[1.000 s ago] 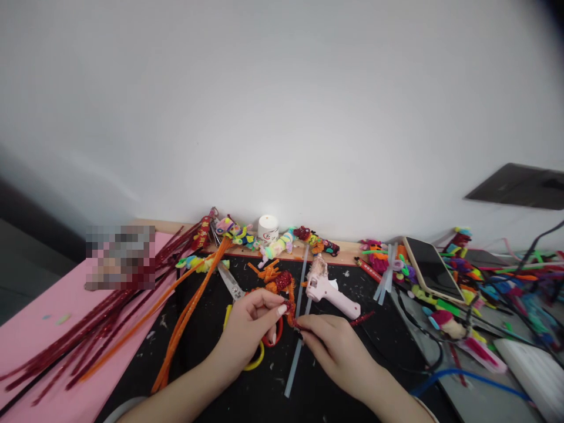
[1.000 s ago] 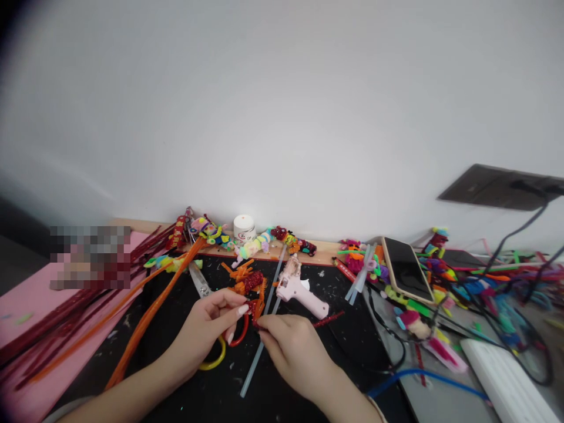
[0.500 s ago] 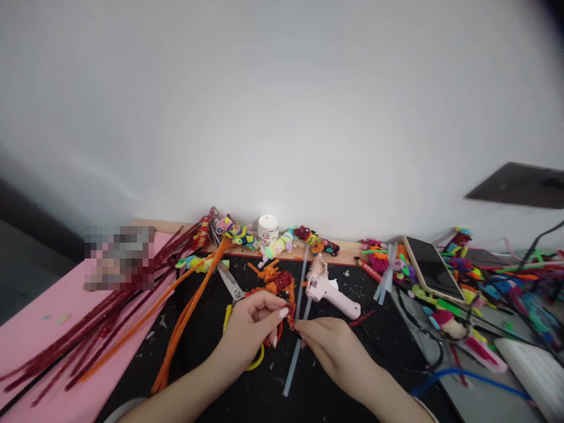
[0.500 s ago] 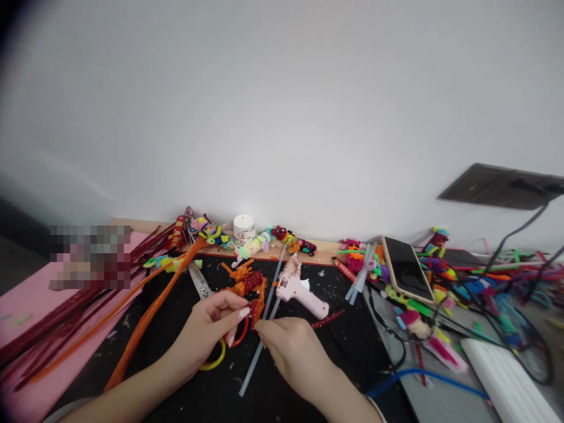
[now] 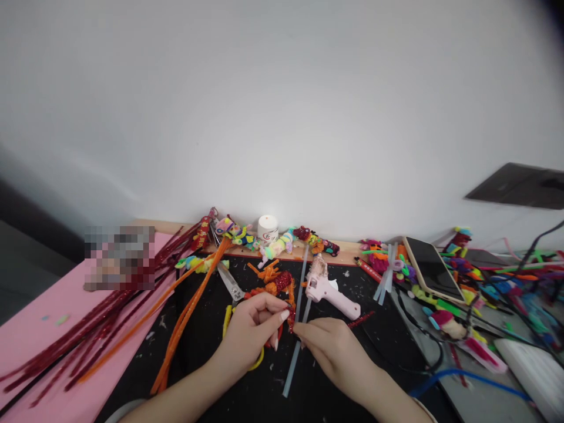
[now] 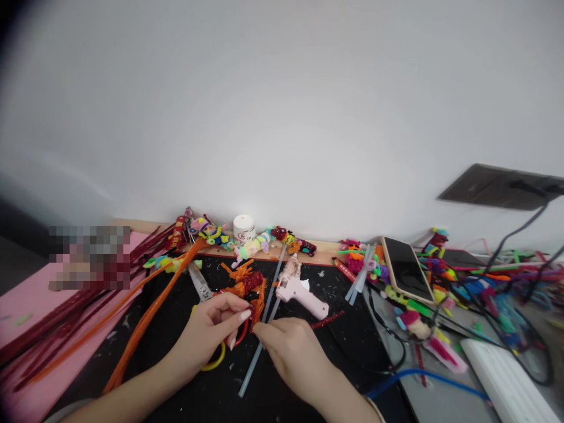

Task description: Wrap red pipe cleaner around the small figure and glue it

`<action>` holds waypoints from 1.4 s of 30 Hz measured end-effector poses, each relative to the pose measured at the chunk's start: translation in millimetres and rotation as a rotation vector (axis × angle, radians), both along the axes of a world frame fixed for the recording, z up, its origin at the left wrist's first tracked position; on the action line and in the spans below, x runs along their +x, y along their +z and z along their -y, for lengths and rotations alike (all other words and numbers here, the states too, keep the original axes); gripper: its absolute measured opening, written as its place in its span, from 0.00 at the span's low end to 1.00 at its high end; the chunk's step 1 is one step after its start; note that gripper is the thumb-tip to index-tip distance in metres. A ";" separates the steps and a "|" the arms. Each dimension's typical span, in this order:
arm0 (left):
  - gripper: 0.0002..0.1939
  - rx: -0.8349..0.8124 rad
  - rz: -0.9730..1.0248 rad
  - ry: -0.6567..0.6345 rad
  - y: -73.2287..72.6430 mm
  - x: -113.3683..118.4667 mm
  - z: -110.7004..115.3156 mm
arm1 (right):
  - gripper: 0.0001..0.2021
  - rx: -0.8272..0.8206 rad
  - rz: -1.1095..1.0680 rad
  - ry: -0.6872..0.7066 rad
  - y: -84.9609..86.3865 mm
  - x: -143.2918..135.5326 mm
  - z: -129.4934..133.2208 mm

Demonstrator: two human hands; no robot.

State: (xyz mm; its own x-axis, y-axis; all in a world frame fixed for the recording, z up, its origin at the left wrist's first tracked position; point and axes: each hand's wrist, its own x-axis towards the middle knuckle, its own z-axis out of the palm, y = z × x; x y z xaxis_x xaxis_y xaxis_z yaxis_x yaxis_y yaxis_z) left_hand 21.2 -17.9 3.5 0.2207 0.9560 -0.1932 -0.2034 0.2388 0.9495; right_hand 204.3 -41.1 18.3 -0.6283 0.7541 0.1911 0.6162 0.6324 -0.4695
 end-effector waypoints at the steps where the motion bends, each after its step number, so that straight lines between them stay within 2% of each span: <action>1: 0.11 -0.001 0.002 0.004 0.3 0.1 0.1 | 0.13 0.000 0.004 0.002 0.0 0.1 0.1; 5: 0.14 -0.009 -0.004 -0.009 -1.0 0.4 -0.6 | 0.13 -0.004 0.027 0.007 0.1 0.1 -0.3; 9: 0.12 -0.004 -0.026 -0.053 -3.6 0.5 -1.3 | 0.13 -0.021 0.061 0.010 0.1 -0.3 -1.3; 19: 0.10 0.009 -0.036 -0.034 1.0 1.7 -0.1 | 0.13 0.019 0.047 0.009 -0.5 -0.7 -0.4; 26: 0.10 0.009 -0.035 -0.045 -2.9 1.6 0.3 | 0.13 0.018 0.058 0.007 1.2 -2.4 -1.0; 35: 0.11 0.017 -0.085 -0.076 1.4 -0.5 -1.9 | 0.09 -0.094 -0.015 -0.086 4.2 -4.3 3.3; 42: 0.12 0.004 -0.120 -0.078 1.7 -1.8 -0.2 | 0.09 -0.114 -0.016 -0.103 3.4 -4.0 2.4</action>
